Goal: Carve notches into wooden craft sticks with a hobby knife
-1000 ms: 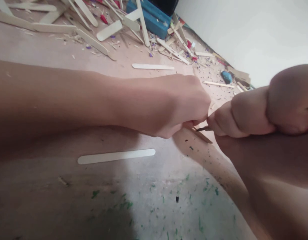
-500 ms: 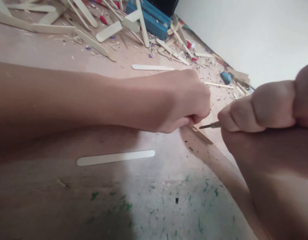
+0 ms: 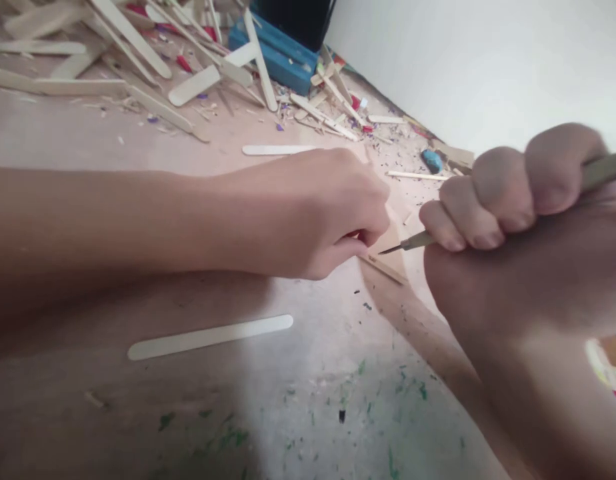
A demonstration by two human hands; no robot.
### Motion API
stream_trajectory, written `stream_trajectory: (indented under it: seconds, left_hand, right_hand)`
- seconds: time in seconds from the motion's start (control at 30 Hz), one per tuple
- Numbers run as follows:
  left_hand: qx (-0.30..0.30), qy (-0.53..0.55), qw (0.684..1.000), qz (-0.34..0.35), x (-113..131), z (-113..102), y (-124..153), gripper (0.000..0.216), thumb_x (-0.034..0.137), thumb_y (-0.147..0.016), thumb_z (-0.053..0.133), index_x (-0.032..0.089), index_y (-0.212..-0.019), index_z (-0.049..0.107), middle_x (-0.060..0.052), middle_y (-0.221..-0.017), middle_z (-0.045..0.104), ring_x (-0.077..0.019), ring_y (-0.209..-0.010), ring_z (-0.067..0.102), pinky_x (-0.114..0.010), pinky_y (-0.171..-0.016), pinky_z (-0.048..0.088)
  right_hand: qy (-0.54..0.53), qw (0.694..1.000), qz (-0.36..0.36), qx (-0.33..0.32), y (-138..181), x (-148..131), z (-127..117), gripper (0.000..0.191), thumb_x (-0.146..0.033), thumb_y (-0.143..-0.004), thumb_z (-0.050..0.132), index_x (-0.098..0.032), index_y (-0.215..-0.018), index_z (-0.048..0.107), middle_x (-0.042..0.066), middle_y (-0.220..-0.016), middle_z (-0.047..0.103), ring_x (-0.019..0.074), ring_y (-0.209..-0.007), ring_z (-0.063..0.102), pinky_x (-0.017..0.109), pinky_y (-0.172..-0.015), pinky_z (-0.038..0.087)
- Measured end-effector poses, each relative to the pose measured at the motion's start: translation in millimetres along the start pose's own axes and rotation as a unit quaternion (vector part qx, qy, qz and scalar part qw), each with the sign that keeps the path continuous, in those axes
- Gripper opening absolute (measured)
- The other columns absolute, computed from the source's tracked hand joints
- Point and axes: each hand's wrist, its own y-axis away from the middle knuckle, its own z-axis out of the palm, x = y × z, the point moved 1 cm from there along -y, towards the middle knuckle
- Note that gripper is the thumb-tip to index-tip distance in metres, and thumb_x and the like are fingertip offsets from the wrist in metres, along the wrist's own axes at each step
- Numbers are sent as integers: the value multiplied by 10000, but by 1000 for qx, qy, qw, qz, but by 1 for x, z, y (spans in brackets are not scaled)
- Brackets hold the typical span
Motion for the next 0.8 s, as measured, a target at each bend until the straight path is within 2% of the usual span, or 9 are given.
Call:
stream_trajectory:
  seconds: [0.1, 0.17, 0.27, 0.37, 0.47, 0.57, 0.67, 0.73, 0.8]
  left_hand:
    - [33, 21, 999, 29, -4, 6, 5, 228, 166, -1035, 648, 210, -880, 809, -7, -873, 689, -182, -838, 610, -329, -762, 395]
    - [84, 41, 995, 43, -5, 9, 7, 278, 164, -1064, 600, 206, -839, 757, -6, -848, 670, -173, -796, 589, -330, -741, 393]
    - [79, 51, 995, 37, -5, 10, 9, 301, 159, -1096, 573, 195, -833, 716, 1, -821, 628, -166, -741, 523, -333, -719, 376]
    - [62, 61, 996, 22, -2, 9, 10, 294, 146, -1116, 556, 197, -887, 733, 9, -837, 629, -163, -773, 531, -331, -744, 373]
    - [63, 74, 995, 15, 0, 10, 11, 279, 120, -1106, 564, 207, -918, 751, 14, -879, 666, -158, -813, 563, -323, -774, 378]
    - [71, 79, 994, 15, 0, 12, 13, 281, 115, -1098, 558, 210, -929, 762, 13, -929, 708, -161, -843, 586, -327, -803, 388]
    - [67, 81, 994, 6, -1, 15, 14, 283, 127, -1095, 552, 209, -960, 786, 11, -942, 713, -167, -866, 595, -332, -808, 398]
    - [67, 72, 995, 5, -1, 16, 15, 294, 140, -1103, 542, 204, -945, 782, 7, -911, 687, -169, -852, 579, -338, -796, 394]
    - [74, 61, 995, 10, 0, 16, 15, 306, 153, -1110, 540, 196, -908, 766, 0, -887, 662, -172, -835, 557, -344, -779, 386]
  right_hand:
    - [-42, 997, 35, 46, 0, 3, 6, 862, -600, -1222, 131, -224, -492, 396, -56, -515, 143, 93, -416, 191, 289, -389, 197]
    - [-76, 996, 23, 40, 1, 2, 4, 835, -615, -1208, 244, -228, -493, 434, -51, -506, 196, 92, -410, 229, 284, -381, 221]
    - [-92, 996, 20, -1, 2, 5, -4, 693, -606, -1102, 577, -222, -536, 465, -39, -533, 288, 94, -443, 318, 269, -421, 314]
    - [-82, 995, 31, -50, 4, 10, -16, 554, -503, -974, 765, -206, -571, 527, -23, -560, 396, 98, -487, 423, 253, -467, 409]
    - [-55, 993, 18, -103, 6, 9, -24, 484, -448, -970, 780, -205, -602, 579, -3, -592, 493, 133, -560, 539, 281, -547, 508]
    - [74, 990, -34, -111, 7, 1, -29, 465, -395, -1071, 626, -222, -639, 619, 26, -665, 610, 184, -692, 656, 345, -708, 564]
    - [314, 936, -115, -109, 5, -17, -35, 413, -358, -1106, 576, -236, -727, 686, 11, -707, 640, 162, -698, 607, 319, -674, 490]
    - [422, 886, -116, -151, 3, -31, -42, 331, -378, -1085, 637, -246, -799, 739, -9, -673, 637, 136, -590, 530, 295, -528, 406]
    - [479, 843, -102, -223, 2, -41, -51, 349, -394, -1083, 651, -258, -774, 738, -26, -616, 625, 123, -519, 491, 282, -438, 343]
